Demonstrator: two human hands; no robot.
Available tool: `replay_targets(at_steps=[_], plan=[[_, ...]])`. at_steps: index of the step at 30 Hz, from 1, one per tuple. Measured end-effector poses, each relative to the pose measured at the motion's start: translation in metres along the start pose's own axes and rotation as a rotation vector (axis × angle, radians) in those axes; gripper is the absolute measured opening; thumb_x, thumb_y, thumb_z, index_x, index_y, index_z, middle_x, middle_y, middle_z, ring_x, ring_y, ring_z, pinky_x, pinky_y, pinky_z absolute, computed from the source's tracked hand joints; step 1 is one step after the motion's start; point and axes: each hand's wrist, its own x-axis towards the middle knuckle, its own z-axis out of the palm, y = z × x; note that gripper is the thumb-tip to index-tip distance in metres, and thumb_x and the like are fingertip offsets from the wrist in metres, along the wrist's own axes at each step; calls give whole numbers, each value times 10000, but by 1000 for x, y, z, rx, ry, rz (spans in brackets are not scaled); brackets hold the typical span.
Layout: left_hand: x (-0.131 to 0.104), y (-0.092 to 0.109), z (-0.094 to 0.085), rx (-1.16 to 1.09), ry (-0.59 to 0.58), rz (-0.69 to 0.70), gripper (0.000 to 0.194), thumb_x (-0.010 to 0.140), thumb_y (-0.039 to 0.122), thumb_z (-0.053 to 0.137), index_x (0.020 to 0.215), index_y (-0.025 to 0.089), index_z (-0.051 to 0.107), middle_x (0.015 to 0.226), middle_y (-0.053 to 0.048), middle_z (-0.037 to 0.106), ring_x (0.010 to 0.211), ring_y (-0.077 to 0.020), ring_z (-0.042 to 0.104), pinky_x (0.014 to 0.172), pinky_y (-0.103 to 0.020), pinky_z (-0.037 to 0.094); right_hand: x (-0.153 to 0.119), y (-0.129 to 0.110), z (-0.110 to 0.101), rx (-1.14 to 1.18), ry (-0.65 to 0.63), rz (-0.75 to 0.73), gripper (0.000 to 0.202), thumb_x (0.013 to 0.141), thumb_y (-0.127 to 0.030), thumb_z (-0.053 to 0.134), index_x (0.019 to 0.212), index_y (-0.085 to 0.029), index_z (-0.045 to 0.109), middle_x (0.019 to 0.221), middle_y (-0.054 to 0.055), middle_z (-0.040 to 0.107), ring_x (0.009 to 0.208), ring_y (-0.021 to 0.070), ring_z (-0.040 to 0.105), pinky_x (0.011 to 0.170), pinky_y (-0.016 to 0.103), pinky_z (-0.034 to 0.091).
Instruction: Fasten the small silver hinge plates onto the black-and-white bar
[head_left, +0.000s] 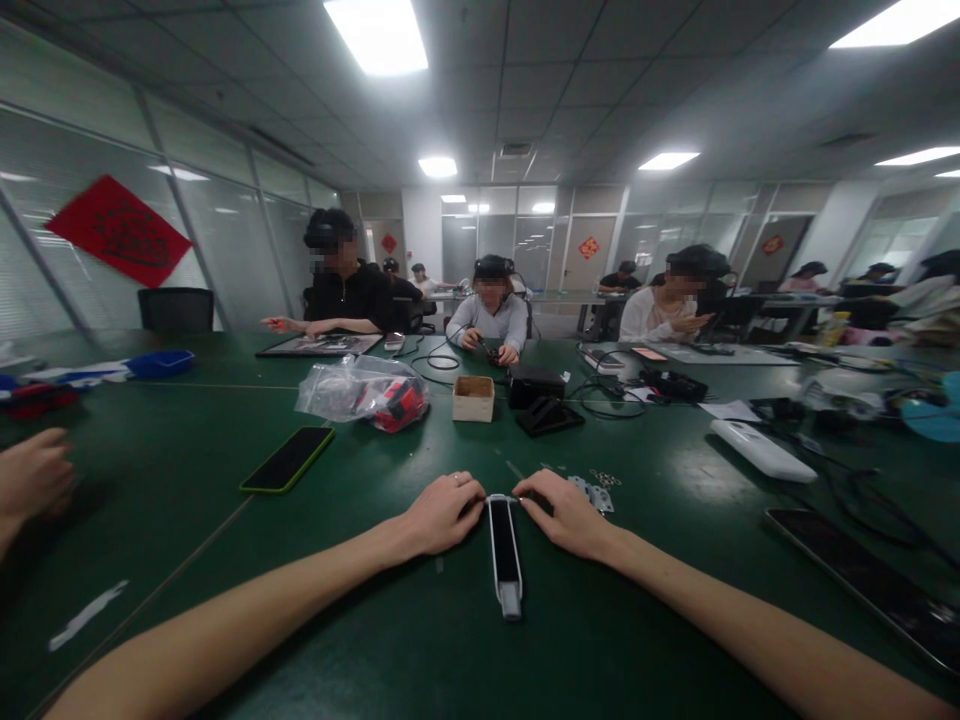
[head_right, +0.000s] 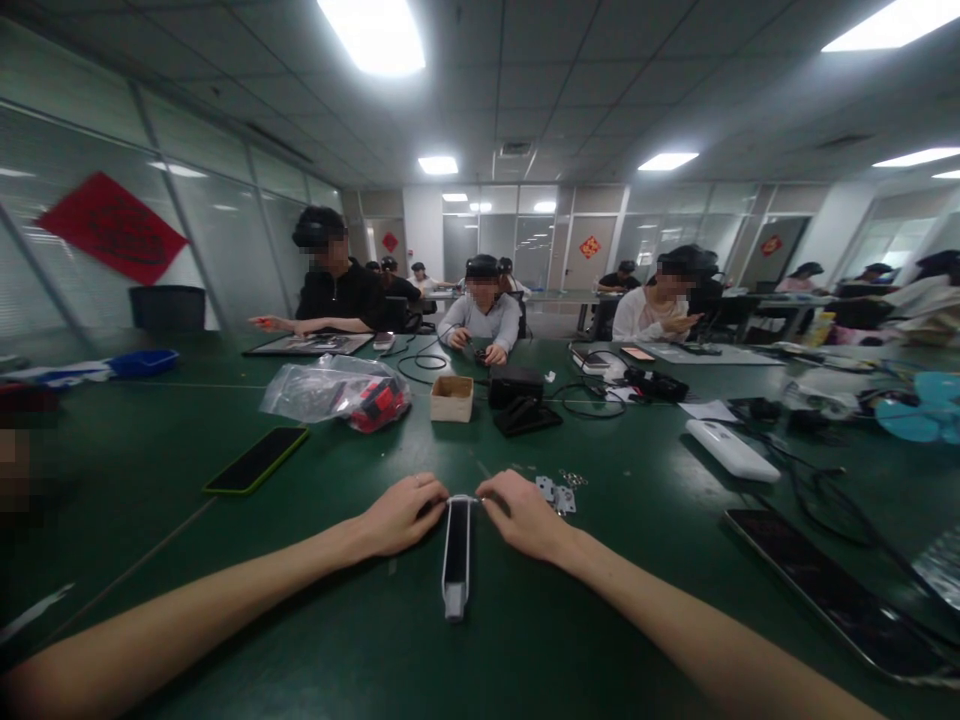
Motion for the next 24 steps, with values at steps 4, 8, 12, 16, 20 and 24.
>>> replay_targets(at_steps=[4,8,12,16,20,24], plan=[[0,0,-1,-3,3,-3,145,890,183,444,936,156,579,890,-54,587,791,-171,545,708,-273,427,1,-1,-1,-13,-11,14,149,855,-179,491,950,-179,606,942,58,628,869,182,558,793,348,478],[-1,-1,1,13,2,-12,129,881,179,462,941,159,575,902,-55,586,811,-176,547,724,-277,428,1,-3,0,-28,-2,33,118,838,-180,513,912,-174,604,899,55,619,826,180,551,760,341,475],[-1,-2,3,20,-7,-20,134,889,188,452,948,168,571,905,-50,588,807,-172,550,729,-279,429,1,-3,1,-23,7,59,93,830,-203,539,892,-178,604,867,48,612,795,177,551,746,337,475],[-2,-2,3,12,9,-10,128,888,184,453,945,168,566,908,-49,582,808,-169,544,722,-274,426,1,-2,0,-1,0,64,100,835,-216,542,901,-182,609,894,48,614,802,174,557,720,319,485],[-2,-3,3,12,9,-6,119,886,190,456,933,168,563,893,-46,579,794,-169,538,709,-276,422,1,-3,-1,0,3,48,121,836,-201,540,928,-182,616,902,53,624,823,177,561,740,326,484],[-2,-4,4,9,12,-6,121,889,191,456,940,171,565,895,-44,576,794,-168,537,711,-276,421,1,-4,-2,-4,-8,18,142,853,-197,530,957,-182,625,924,56,635,860,179,563,785,340,475]])
